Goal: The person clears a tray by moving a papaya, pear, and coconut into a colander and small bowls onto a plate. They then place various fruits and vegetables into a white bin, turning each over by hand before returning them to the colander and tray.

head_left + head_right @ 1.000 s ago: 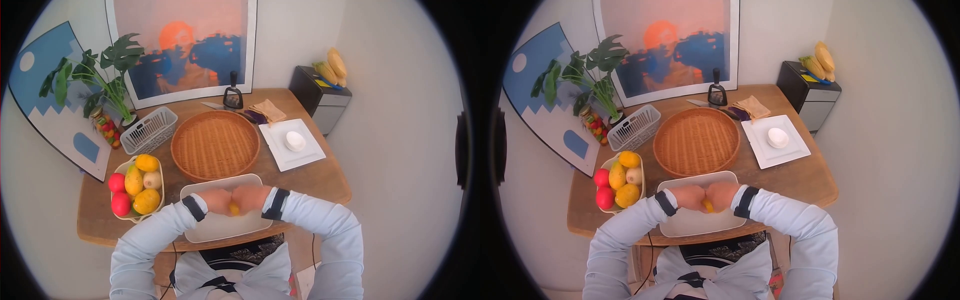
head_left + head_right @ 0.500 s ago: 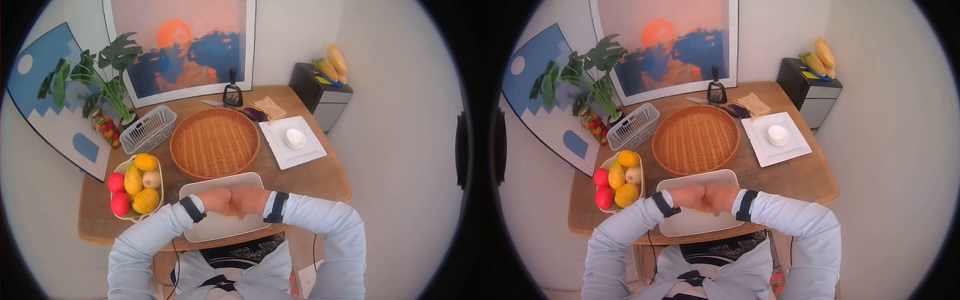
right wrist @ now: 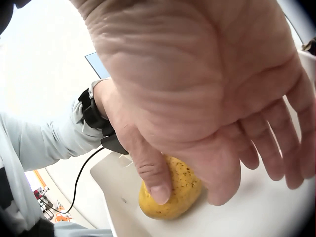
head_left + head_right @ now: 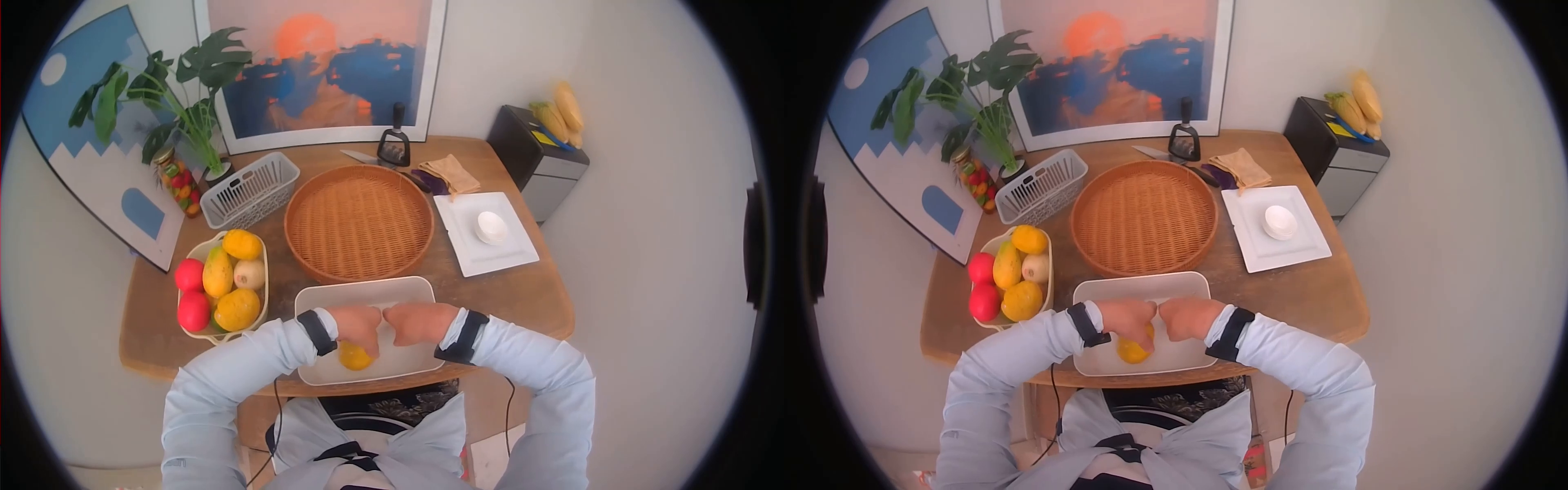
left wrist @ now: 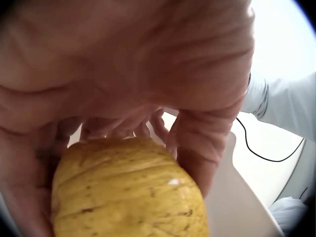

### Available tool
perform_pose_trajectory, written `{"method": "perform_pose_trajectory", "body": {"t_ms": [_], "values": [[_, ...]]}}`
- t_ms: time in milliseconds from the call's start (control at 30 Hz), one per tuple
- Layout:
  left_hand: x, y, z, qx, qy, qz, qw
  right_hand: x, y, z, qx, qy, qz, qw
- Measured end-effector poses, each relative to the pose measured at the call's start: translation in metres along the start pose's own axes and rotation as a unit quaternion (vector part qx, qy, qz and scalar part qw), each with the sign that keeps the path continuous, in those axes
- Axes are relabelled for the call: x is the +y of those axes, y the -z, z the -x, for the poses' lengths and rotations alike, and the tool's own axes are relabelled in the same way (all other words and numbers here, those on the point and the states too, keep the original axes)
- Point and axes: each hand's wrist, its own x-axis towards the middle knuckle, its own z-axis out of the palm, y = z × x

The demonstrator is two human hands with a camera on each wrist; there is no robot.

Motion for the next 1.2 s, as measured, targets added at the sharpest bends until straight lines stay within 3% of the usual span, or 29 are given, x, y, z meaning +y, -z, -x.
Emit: {"method": "perform_pose_trajectory", "body": {"t_ms": [100,200,300,400,500,600,700,800,900,1000,1033,1067,1100,1200], "values": [[0.009,0.005,0.000,0.069,0.012,-0.006,0.997,-0.010,0.012,0.010,0.035,-0.031,0.007,0.999],[0.009,0.019,0.001,-0.005,0.072,0.016,0.997,-0.011,0.018,0.013,0.033,-0.026,0.026,0.999],[-0.030,-0.006,-0.017,0.131,-0.176,-0.022,0.975,-0.004,0.013,0.010,0.016,0.009,0.016,1.000],[-0.029,-0.012,-0.017,0.147,-0.169,-0.032,0.974,-0.010,0.005,0.012,0.052,0.030,-0.041,0.997],[-0.004,-0.003,-0.005,0.040,-0.062,-0.074,0.995,-0.035,0.016,0.014,-0.033,-0.041,-0.015,0.999],[0.005,0.003,0.001,-0.022,0.006,-0.066,0.998,-0.024,0.003,0.005,-0.018,0.012,-0.020,1.000],[-0.003,0.003,0.003,0.068,-0.036,-0.076,0.994,-0.031,0.016,0.008,0.049,-0.008,-0.054,0.997],[-0.030,-0.015,-0.012,0.150,-0.110,-0.094,0.978,-0.022,0.008,0.000,0.043,-0.014,-0.042,0.998],[-0.023,-0.011,-0.015,0.046,-0.047,-0.047,0.997,-0.014,-0.008,-0.009,0.038,0.031,-0.150,0.987],[-0.010,0.007,0.004,0.048,-0.077,-0.059,0.994,0.010,-0.027,-0.025,0.030,0.069,-0.227,0.971],[-0.024,-0.005,-0.010,0.085,-0.113,-0.074,0.987,-0.004,-0.016,-0.017,0.085,0.049,-0.157,0.983],[-0.021,-0.001,-0.006,0.094,-0.088,-0.061,0.990,-0.018,-0.001,-0.009,0.140,0.028,-0.085,0.986],[-0.015,0.002,0.000,0.103,-0.063,-0.049,0.991,-0.016,-0.003,-0.009,0.157,0.030,-0.072,0.984],[-0.018,-0.003,-0.003,0.139,-0.087,-0.056,0.985,-0.016,-0.006,-0.004,0.189,0.023,-0.051,0.980]]}}
